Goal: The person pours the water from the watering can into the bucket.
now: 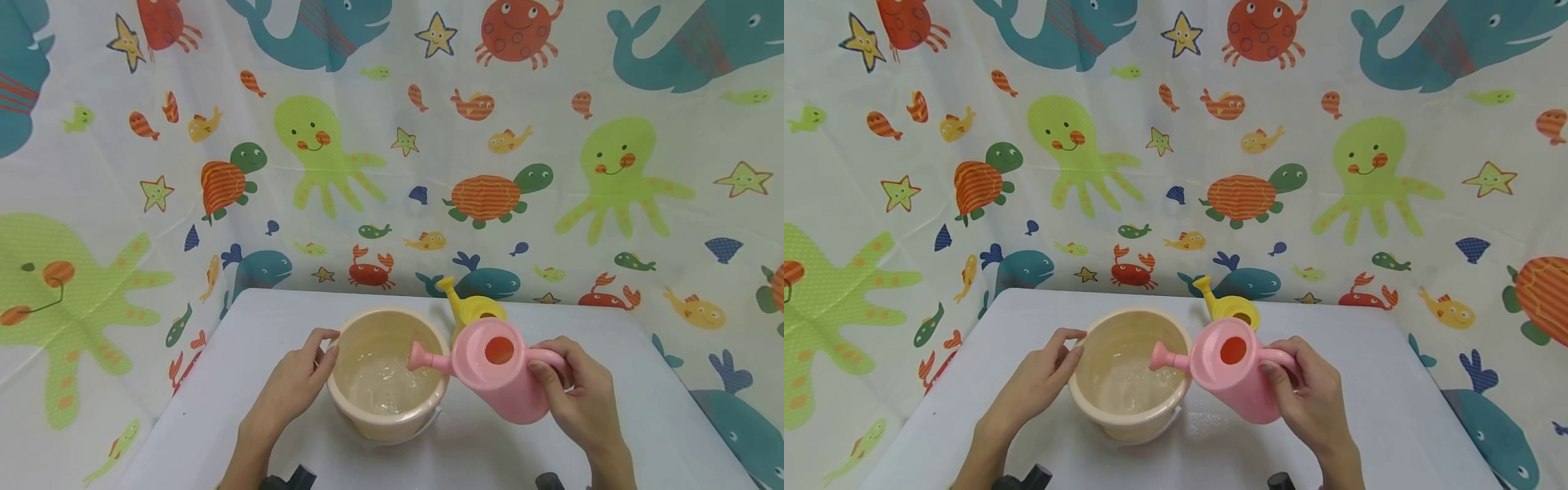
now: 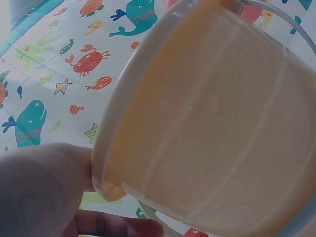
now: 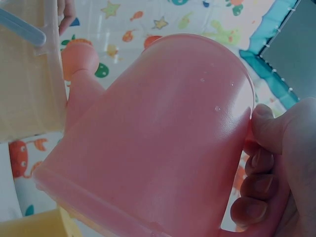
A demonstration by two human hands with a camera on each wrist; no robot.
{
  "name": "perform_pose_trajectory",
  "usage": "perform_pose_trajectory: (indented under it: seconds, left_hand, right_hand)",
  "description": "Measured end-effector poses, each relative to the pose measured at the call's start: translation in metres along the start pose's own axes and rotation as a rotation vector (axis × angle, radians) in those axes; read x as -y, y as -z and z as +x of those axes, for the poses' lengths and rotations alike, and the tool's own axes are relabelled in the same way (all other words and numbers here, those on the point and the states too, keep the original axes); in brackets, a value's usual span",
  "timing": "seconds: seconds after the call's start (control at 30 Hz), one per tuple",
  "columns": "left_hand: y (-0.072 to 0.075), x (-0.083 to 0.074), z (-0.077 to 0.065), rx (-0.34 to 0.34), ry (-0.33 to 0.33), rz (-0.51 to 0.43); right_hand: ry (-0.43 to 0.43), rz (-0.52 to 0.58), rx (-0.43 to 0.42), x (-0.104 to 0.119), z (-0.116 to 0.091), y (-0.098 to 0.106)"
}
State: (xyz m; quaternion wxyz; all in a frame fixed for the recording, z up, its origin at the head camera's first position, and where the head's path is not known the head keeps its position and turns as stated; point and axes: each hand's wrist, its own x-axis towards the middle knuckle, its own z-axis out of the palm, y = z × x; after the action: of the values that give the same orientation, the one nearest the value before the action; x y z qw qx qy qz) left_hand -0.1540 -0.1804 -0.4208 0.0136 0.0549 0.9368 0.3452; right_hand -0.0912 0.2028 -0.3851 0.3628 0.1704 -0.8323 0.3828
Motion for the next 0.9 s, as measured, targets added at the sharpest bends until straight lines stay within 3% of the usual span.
perform_pose_trajectory:
  seconds: [0.33, 0.57, 0.9]
  left_hand:
    - [-0.0011, 0.0012, 0.0000, -0.004, -0.004, -0.005]
    - [-0.0019, 0.0013, -0.0002, -0.004, -0.003, -0.009]
    - [-0.0028, 0.0008, 0.0005, -0.015, -0.014, -0.006]
  right_hand:
    - [0.076, 0.066, -0.057, -0.0043, -0.0004, -0.0046]
    - [0.000, 0.013, -0.002, 0.0015, 0.0008, -0.0003]
    - [0.060, 0.057, -0.053, -0.0057, -0.0003, -0.0041]
